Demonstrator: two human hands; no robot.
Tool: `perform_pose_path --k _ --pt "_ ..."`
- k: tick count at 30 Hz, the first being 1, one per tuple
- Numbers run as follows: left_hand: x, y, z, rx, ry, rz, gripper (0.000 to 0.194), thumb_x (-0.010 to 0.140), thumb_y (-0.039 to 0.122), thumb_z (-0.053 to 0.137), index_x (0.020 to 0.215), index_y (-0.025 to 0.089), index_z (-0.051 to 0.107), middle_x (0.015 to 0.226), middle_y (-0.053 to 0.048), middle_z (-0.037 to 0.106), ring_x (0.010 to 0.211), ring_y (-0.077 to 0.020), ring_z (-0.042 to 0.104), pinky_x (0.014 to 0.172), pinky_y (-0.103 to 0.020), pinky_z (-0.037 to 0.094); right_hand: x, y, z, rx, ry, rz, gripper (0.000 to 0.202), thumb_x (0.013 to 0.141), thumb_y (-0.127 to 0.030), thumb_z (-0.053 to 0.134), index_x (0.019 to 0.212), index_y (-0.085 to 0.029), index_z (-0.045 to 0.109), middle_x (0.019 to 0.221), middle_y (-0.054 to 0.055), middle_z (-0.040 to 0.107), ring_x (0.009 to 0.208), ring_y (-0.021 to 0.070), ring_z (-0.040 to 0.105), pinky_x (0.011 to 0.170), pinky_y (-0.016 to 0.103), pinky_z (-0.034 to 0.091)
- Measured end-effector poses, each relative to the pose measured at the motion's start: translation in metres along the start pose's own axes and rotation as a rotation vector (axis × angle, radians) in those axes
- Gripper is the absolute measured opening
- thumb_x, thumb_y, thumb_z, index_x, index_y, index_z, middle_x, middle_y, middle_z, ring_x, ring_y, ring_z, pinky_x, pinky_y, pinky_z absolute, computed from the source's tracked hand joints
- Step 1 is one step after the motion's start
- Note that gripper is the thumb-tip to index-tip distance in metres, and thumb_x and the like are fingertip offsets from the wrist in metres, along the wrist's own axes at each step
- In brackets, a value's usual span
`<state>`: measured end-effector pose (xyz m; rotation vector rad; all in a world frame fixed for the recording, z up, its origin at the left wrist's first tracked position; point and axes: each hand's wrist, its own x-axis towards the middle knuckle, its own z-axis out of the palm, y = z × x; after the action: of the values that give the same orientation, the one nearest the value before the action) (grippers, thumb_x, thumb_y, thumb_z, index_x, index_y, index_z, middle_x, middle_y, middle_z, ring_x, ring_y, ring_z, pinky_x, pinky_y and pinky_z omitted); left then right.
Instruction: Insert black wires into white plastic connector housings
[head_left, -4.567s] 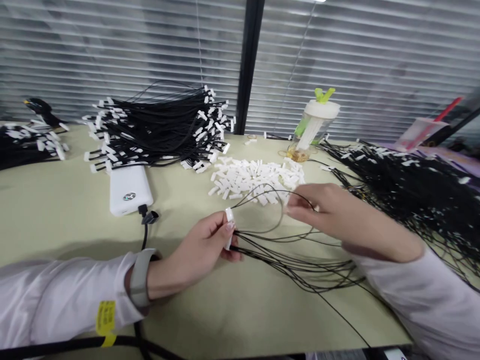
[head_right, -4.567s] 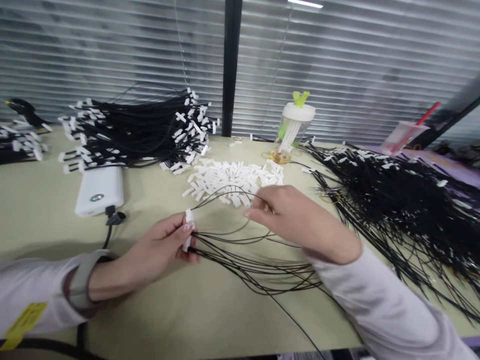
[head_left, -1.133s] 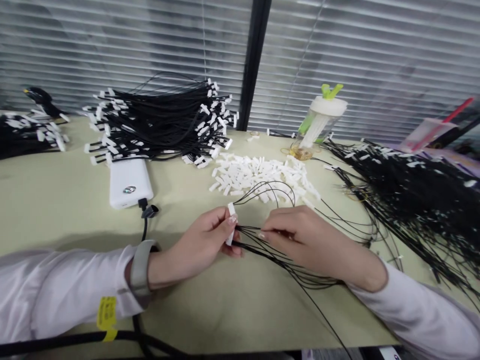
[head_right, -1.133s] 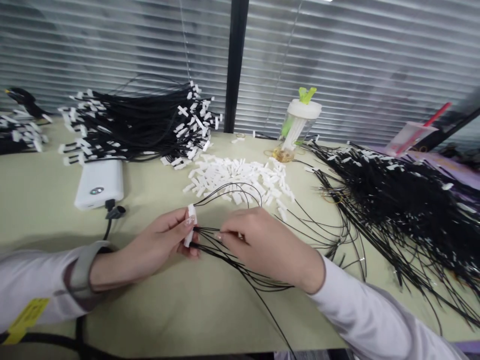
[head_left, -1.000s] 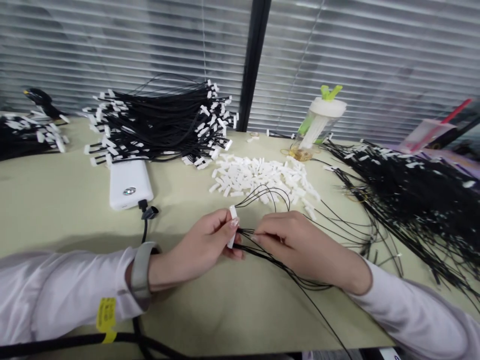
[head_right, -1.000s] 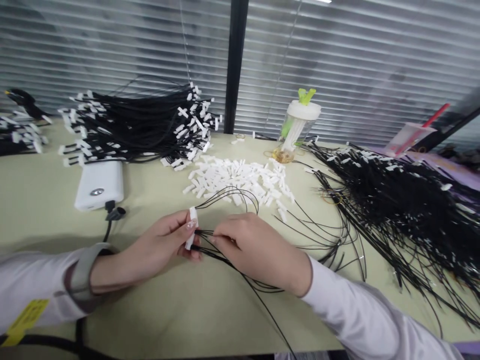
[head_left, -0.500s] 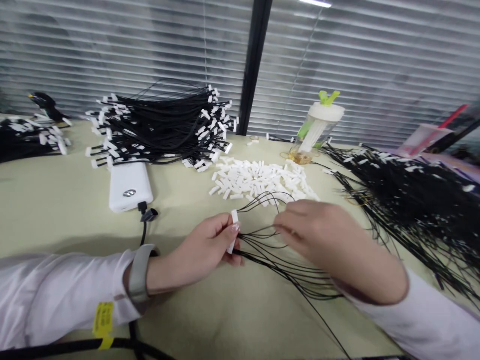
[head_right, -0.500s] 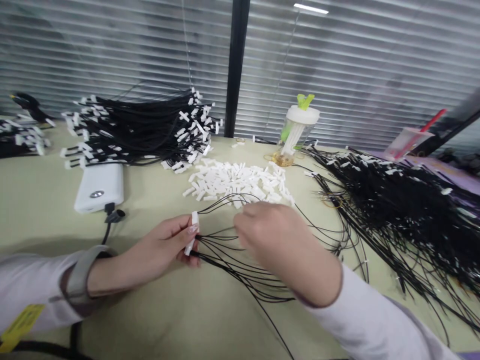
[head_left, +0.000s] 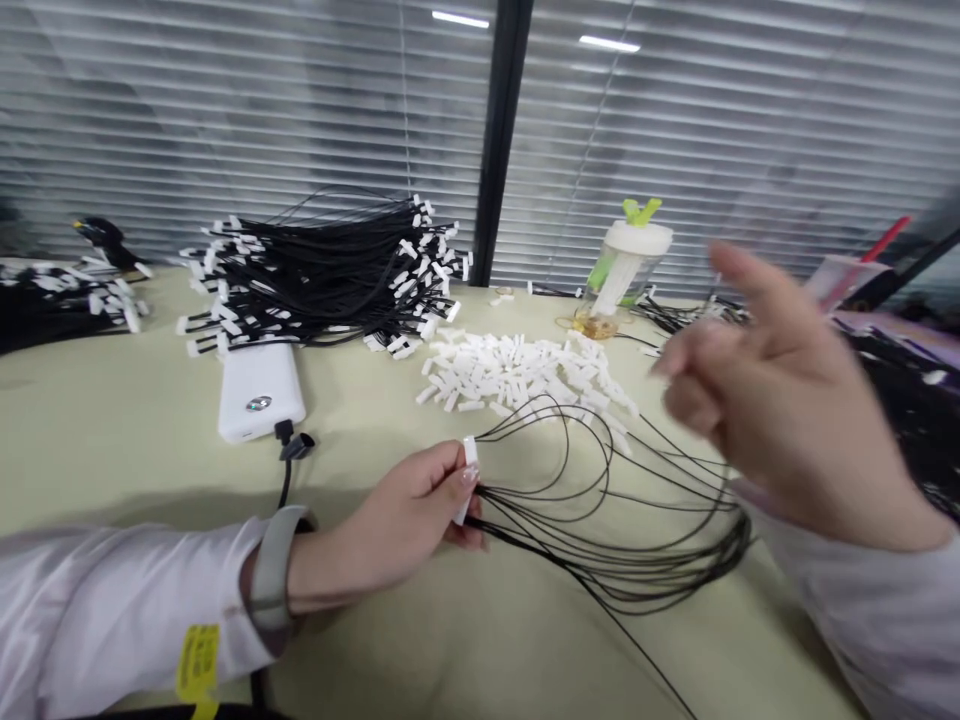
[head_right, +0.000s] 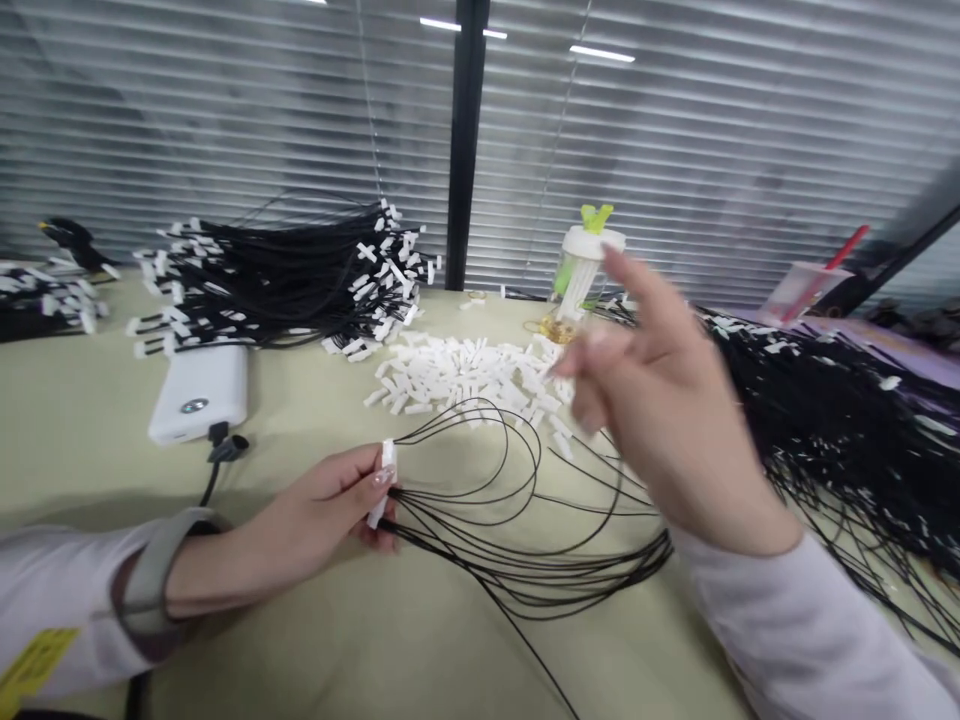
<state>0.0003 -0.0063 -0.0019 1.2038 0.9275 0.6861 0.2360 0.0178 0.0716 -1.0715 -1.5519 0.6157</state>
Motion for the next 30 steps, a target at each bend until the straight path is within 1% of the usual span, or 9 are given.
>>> perform_pose_path --k 1,2,3,5,7,11,16,24,30 --pt "0.000 0.000 0.000 0.007 -0.003 0.006 0.023 0.082 0.035 0.044 0.070 0.017 0.040 0.066 0.005 0.047 0.054 -0.0074 0.056 0.056 -0.022 0.045 -0.007 0.000 0.009 -0.058 -0.175 0.008 0.049 0.082 -0.019 0.047 0.127 -0.028 0.030 0.067 -0.003 0.061 0.038 0.0047 0.044 0.038 0.019 0.035" --pt "0.000 0.000 0.001 0.012 -0.004 0.015 0.023 0.082 0.036 0.044 0.070 0.017 0.041 0.066 0.005 0.047 0.055 -0.0075 0.056 0.056 -0.023 0.045 -0.014 0.000 0.018 -0.141 -0.322 -0.002 0.042 0.082 -0.018 0.046 0.122 -0.027 0.035 0.066 -0.003 0.061 0.041 0.0055 0.047 0.040 0.019 0.037" --pt "0.000 -0.001 0.001 0.015 -0.005 0.026 0.022 0.082 0.036 0.043 0.071 0.017 0.041 0.066 0.004 0.047 0.055 -0.0077 0.055 0.056 -0.023 0.045 -0.020 0.002 0.026 -0.238 -0.424 -0.037 0.029 0.082 -0.018 0.047 0.110 -0.025 0.045 0.066 -0.003 0.060 0.045 0.0059 0.048 0.043 0.019 0.038" --pt "0.000 -0.001 0.002 0.020 -0.012 0.048 0.022 0.082 0.037 0.043 0.073 0.017 0.042 0.067 0.004 0.046 0.057 -0.0082 0.054 0.058 -0.024 0.047 -0.028 0.006 0.040 -0.409 -0.494 -0.127 0.007 0.081 -0.018 0.049 0.082 -0.020 0.055 0.064 -0.003 0.059 0.053 0.0064 0.050 0.050 0.019 0.039" --pt "-0.001 -0.002 0.003 0.036 -0.020 0.069 0.023 0.082 0.037 0.043 0.072 0.017 0.042 0.067 0.004 0.045 0.058 -0.0083 0.052 0.058 -0.025 0.048 -0.032 0.010 0.049 -0.476 -0.466 -0.201 0.011 0.079 -0.018 0.051 0.070 -0.018 0.057 0.064 -0.002 0.058 0.058 0.0073 0.051 0.055 0.020 0.038" --pt "-0.002 -0.004 0.003 0.092 -0.029 0.082 0.022 0.083 0.036 0.041 0.071 0.017 0.041 0.068 0.004 0.044 0.059 -0.0084 0.051 0.058 -0.025 0.048 -0.035 0.015 0.057 -0.432 -0.452 -0.219 0.012 0.080 -0.016 0.050 0.074 -0.018 0.060 0.069 -0.001 0.059 0.064 0.0080 0.051 0.059 0.020 0.038" --pt "-0.001 -0.004 0.004 0.151 -0.041 0.097 0.020 0.084 0.034 0.039 0.075 0.017 0.044 0.069 0.003 0.043 0.062 -0.0096 0.049 0.061 -0.029 0.051 -0.038 0.012 0.061 -0.431 -0.476 -0.213 0.014 0.080 -0.013 0.047 0.072 -0.017 0.058 0.066 -0.002 0.057 0.064 0.0070 0.050 0.061 0.019 0.037" --pt "-0.003 -0.003 0.005 0.204 -0.041 0.101 0.020 0.084 0.032 0.039 0.072 0.017 0.043 0.067 0.004 0.042 0.062 -0.0087 0.046 0.060 -0.026 0.052 -0.039 0.014 0.065 -0.472 -0.445 -0.220 0.015 0.081 -0.015 0.046 0.074 -0.017 0.059 0.068 -0.002 0.059 0.064 0.0069 0.051 0.061 0.020 0.036" --pt "-0.002 -0.003 0.005 0.220 -0.039 0.097 0.020 0.084 0.032 0.038 0.072 0.017 0.043 0.067 0.004 0.042 0.061 -0.0085 0.047 0.059 -0.025 0.051 -0.040 0.013 0.065 -0.478 -0.441 -0.207 0.016 0.081 -0.017 0.046 0.070 -0.016 0.057 0.063 -0.003 0.056 0.061 0.0060 0.048 0.059 0.019 0.035"
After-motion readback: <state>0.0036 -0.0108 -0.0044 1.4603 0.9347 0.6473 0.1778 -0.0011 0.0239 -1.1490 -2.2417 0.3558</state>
